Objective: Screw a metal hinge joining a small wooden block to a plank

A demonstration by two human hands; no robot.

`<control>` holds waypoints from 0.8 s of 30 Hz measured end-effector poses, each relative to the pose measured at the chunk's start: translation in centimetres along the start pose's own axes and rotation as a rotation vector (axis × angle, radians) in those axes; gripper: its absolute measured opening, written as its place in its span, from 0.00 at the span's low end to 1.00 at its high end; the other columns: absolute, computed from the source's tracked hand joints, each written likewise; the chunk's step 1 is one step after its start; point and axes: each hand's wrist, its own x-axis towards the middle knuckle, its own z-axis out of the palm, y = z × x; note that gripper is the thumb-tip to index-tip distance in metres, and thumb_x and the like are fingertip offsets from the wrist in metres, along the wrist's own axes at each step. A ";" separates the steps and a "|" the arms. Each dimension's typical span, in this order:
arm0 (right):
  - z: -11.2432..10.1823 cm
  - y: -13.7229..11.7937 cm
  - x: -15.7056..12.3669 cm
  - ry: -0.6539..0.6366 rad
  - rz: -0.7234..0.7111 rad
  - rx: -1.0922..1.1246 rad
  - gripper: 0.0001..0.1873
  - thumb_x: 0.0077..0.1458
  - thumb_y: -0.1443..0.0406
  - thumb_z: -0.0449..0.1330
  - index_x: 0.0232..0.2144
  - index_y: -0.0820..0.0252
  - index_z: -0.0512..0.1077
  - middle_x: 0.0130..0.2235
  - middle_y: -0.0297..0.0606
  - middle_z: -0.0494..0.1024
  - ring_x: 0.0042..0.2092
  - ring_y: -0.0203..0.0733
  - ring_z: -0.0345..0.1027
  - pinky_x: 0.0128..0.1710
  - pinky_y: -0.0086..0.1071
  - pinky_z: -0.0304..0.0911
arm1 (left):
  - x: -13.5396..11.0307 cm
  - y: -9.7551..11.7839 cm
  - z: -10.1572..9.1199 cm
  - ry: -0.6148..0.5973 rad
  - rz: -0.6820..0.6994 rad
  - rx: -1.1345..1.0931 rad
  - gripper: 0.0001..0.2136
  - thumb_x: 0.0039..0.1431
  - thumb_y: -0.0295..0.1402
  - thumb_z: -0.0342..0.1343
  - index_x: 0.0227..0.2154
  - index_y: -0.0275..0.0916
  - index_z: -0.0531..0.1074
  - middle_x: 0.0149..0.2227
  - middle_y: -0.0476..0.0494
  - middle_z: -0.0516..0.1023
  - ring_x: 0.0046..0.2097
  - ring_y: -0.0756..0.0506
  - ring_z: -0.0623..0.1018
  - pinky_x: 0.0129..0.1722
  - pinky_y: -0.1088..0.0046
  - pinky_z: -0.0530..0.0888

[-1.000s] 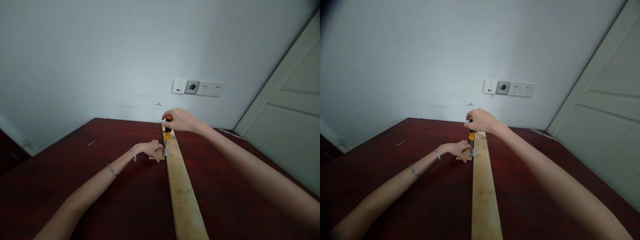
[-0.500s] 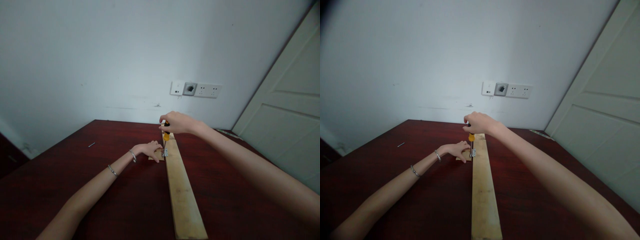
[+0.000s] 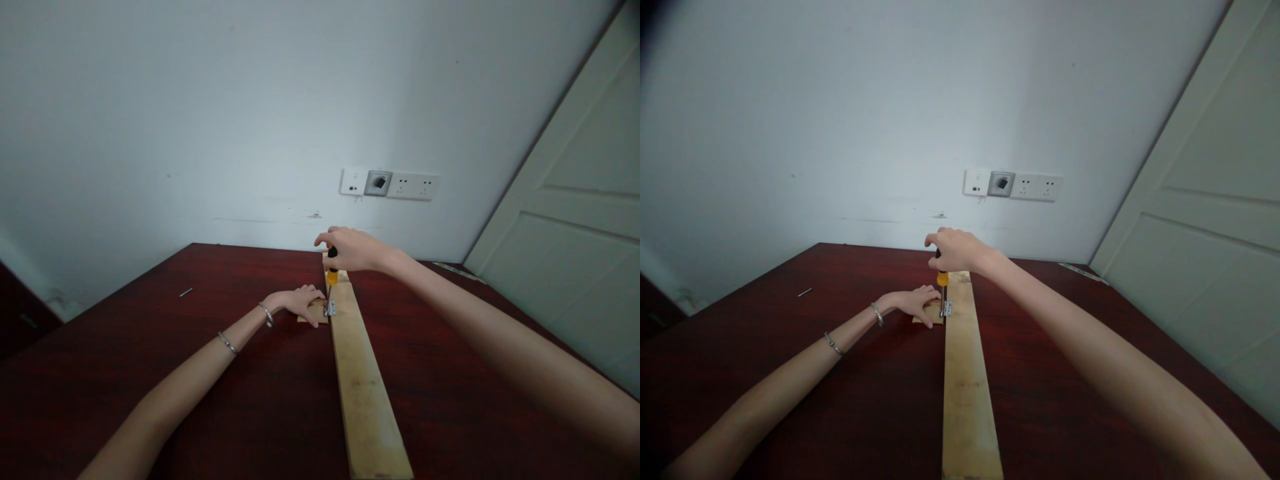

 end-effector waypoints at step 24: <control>0.1 -0.7 0.4 0.006 0.102 -0.058 0.26 0.48 0.54 0.55 0.50 0.55 0.69 0.47 0.47 0.74 0.42 0.52 0.70 0.34 0.38 0.61 | 0.0 0.1 0.2 0.006 -0.020 -0.014 0.36 0.39 0.54 0.60 0.51 0.43 0.60 0.47 0.43 0.61 0.49 0.38 0.63 0.48 0.63 0.63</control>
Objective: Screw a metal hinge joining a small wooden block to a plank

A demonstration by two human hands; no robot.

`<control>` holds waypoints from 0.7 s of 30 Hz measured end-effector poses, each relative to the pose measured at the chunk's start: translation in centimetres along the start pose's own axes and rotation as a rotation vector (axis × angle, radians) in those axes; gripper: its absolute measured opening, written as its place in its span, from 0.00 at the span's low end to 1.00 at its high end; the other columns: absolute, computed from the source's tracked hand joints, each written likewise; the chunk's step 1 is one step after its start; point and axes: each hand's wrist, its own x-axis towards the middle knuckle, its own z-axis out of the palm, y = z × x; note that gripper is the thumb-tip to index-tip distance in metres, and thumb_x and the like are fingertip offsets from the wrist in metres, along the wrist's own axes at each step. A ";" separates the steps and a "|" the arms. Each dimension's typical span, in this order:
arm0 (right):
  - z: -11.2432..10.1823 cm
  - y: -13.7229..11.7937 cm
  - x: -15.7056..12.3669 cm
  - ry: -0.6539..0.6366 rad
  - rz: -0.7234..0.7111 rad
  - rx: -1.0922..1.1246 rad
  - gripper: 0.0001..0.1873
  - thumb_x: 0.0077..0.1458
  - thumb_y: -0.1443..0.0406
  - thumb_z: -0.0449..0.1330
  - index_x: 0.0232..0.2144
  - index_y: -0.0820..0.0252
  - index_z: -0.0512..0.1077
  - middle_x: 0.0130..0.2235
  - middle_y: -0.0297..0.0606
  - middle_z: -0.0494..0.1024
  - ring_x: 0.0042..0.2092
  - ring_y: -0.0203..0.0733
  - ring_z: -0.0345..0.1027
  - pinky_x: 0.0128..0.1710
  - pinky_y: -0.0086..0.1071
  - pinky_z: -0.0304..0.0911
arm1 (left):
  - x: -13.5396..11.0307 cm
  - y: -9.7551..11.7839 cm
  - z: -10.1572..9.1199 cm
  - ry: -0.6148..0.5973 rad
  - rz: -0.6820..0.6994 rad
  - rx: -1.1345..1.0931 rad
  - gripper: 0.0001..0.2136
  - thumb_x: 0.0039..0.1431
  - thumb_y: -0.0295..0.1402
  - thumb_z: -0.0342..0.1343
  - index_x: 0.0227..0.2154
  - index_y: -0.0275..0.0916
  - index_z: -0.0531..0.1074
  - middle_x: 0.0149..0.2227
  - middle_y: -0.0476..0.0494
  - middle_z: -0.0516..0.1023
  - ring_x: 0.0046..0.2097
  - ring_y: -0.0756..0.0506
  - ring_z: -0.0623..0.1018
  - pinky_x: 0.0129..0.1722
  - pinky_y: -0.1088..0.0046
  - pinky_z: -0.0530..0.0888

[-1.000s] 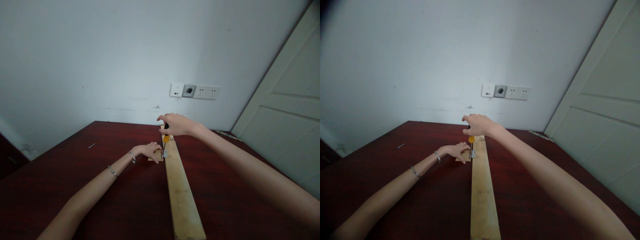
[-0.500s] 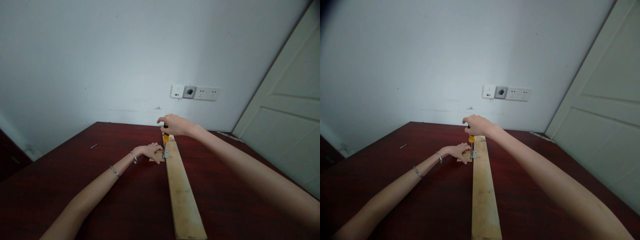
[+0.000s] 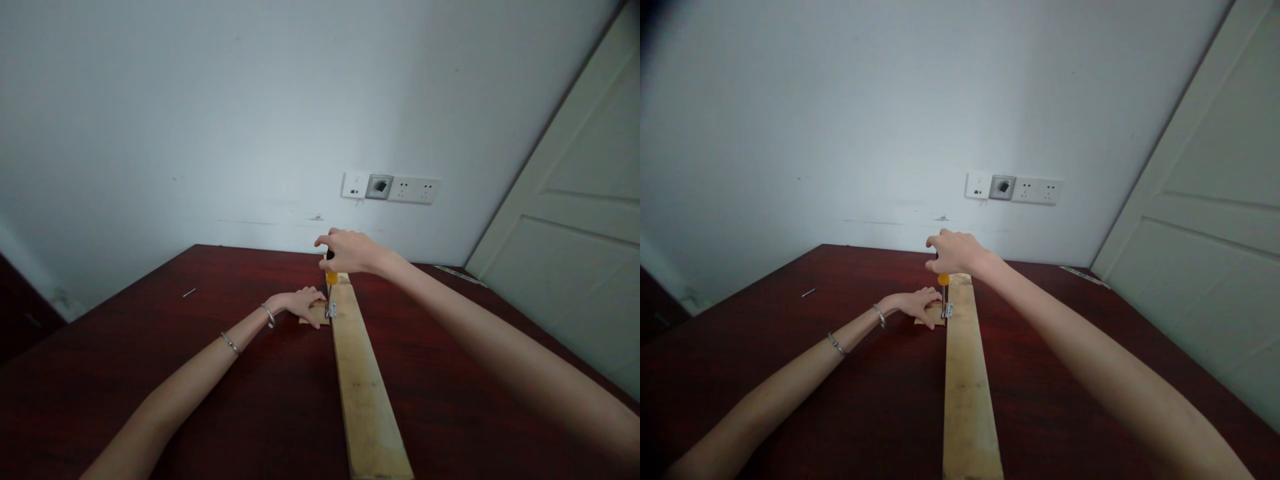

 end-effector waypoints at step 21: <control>1.2 -0.8 -0.6 0.134 0.099 0.054 0.26 0.50 0.58 0.54 0.53 0.54 0.65 0.48 0.46 0.72 0.40 0.49 0.70 0.34 0.36 0.59 | 0.1 -0.4 0.2 0.003 0.009 -0.007 0.35 0.40 0.54 0.60 0.51 0.45 0.60 0.48 0.43 0.61 0.50 0.38 0.63 0.49 0.62 0.62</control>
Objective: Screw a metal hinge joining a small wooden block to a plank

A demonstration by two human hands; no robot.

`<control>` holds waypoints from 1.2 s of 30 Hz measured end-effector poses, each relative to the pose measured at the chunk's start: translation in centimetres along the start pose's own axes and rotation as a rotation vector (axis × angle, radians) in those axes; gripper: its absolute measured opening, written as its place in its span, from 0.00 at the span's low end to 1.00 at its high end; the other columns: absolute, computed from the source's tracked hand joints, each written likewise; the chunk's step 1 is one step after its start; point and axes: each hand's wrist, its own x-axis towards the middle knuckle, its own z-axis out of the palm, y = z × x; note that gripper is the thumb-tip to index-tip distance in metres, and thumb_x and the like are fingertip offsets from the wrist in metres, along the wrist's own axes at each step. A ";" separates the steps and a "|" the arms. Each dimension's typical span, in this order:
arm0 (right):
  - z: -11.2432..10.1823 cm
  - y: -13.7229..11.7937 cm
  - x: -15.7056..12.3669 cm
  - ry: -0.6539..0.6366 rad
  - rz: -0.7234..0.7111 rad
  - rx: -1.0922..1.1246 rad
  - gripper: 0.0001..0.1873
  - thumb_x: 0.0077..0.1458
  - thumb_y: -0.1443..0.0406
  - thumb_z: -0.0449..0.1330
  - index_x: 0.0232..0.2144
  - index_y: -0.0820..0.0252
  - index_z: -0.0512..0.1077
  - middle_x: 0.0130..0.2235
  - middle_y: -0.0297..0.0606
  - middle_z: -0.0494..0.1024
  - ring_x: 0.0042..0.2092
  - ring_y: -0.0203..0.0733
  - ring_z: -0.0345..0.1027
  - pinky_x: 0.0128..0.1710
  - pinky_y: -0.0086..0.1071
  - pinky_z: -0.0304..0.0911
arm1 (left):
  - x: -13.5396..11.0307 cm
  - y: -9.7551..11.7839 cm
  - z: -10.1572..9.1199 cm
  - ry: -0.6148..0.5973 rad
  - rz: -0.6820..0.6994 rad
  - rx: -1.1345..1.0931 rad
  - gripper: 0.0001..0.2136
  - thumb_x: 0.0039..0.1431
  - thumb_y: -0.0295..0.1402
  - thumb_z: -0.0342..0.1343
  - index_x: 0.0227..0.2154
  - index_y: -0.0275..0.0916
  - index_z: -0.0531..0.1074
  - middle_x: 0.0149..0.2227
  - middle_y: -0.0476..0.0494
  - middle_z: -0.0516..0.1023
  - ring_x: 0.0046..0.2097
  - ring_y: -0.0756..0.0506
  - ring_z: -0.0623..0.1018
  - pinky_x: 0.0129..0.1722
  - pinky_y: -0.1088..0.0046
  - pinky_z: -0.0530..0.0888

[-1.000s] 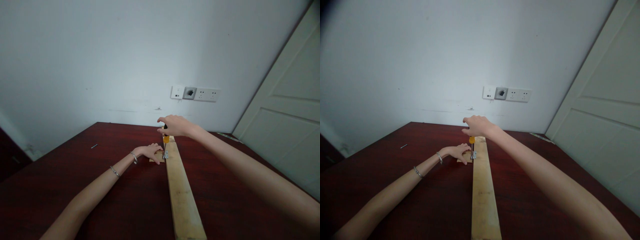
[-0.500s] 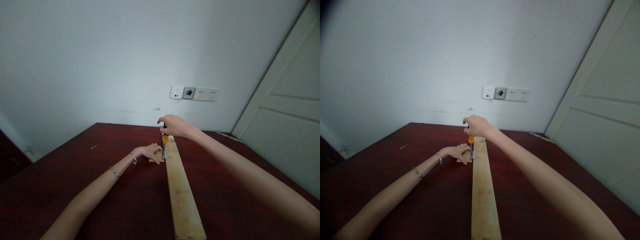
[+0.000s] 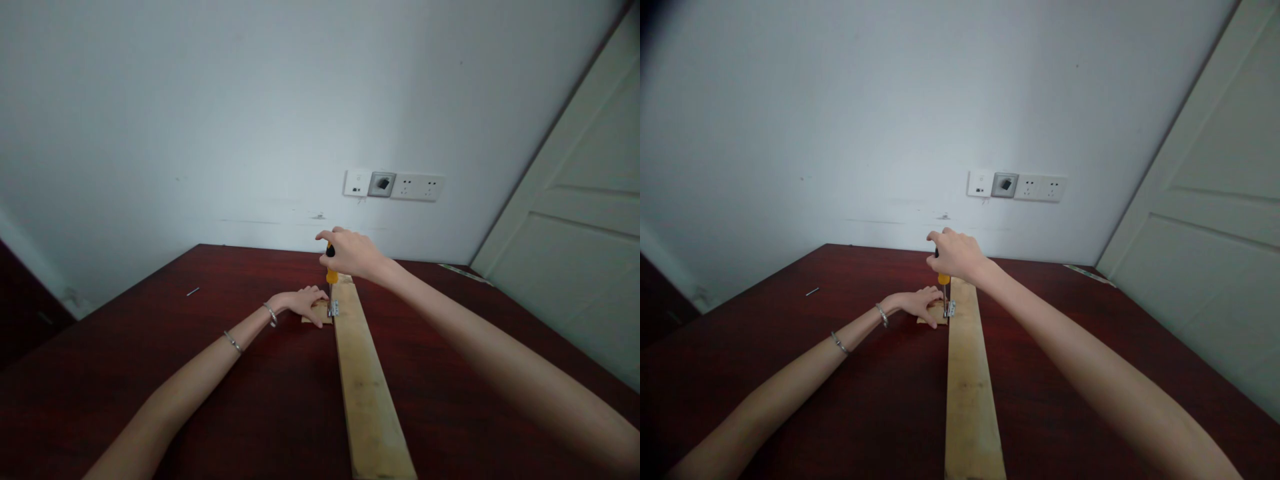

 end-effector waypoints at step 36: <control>0.5 1.4 -0.8 0.053 -0.041 0.089 0.24 0.55 0.58 0.52 0.53 0.57 0.63 0.48 0.46 0.72 0.43 0.47 0.68 0.36 0.34 0.58 | -0.5 0.6 -0.2 -0.016 -0.015 0.002 0.36 0.41 0.55 0.58 0.53 0.47 0.59 0.48 0.44 0.60 0.50 0.38 0.62 0.49 0.65 0.60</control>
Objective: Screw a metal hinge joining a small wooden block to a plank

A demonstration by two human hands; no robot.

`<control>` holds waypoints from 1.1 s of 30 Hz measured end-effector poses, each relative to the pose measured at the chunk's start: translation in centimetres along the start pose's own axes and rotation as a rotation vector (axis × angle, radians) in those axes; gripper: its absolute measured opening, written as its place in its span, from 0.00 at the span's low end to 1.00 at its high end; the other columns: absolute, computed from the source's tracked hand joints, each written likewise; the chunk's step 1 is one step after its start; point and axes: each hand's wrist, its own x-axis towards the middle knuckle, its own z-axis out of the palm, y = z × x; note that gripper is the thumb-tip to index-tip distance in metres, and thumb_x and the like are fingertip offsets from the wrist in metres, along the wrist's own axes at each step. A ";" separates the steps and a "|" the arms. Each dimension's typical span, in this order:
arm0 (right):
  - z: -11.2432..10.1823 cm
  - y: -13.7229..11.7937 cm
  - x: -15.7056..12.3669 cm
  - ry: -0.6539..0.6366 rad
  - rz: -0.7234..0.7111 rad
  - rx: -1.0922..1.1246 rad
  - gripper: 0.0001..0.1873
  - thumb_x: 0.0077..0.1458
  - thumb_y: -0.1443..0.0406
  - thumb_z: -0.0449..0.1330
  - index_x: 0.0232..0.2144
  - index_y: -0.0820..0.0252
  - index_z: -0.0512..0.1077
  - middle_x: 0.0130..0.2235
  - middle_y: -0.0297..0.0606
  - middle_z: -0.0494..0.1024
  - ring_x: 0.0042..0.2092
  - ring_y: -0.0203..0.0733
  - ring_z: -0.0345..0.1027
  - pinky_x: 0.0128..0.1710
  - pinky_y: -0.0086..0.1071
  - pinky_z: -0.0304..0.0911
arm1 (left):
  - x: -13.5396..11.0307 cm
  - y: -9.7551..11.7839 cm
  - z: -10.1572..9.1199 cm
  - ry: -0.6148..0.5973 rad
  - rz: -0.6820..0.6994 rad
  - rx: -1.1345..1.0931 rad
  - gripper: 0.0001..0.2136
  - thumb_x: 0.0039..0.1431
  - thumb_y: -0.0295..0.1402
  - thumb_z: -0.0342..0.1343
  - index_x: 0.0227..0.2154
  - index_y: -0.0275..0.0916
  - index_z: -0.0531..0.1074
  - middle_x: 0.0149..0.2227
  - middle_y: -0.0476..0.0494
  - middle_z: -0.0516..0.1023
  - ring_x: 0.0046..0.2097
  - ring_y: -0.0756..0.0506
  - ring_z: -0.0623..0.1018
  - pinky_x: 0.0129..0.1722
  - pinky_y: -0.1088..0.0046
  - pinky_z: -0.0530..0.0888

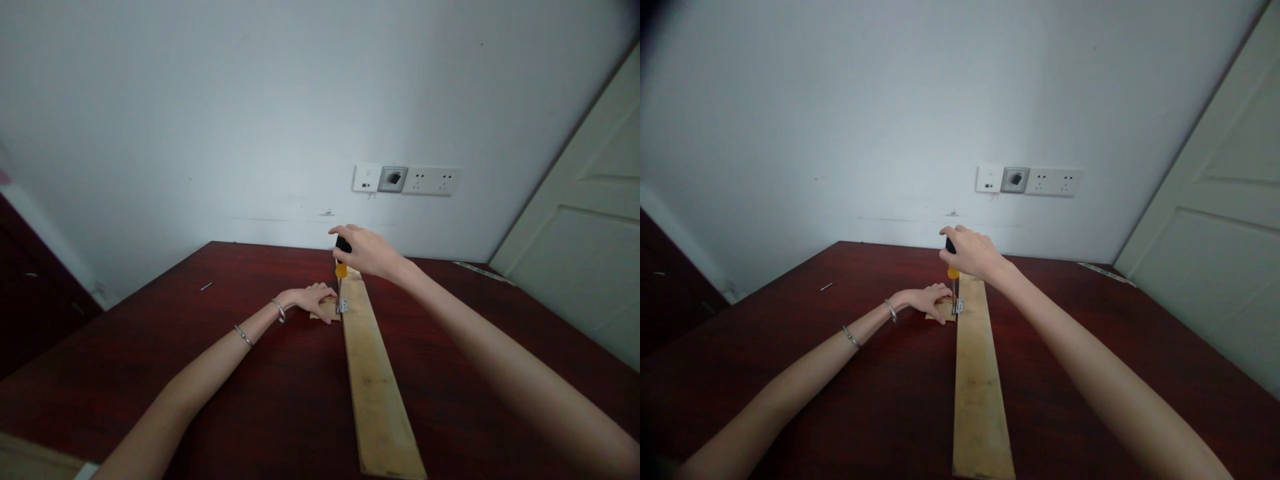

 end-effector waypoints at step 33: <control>-1.2 0.5 0.5 0.139 -0.107 0.220 0.21 0.48 0.64 0.54 0.47 0.63 0.66 0.39 0.43 0.73 0.36 0.42 0.65 0.37 0.34 0.57 | -0.3 0.5 -0.3 0.020 0.005 -0.010 0.40 0.39 0.52 0.62 0.56 0.42 0.60 0.50 0.40 0.62 0.51 0.36 0.63 0.49 0.63 0.62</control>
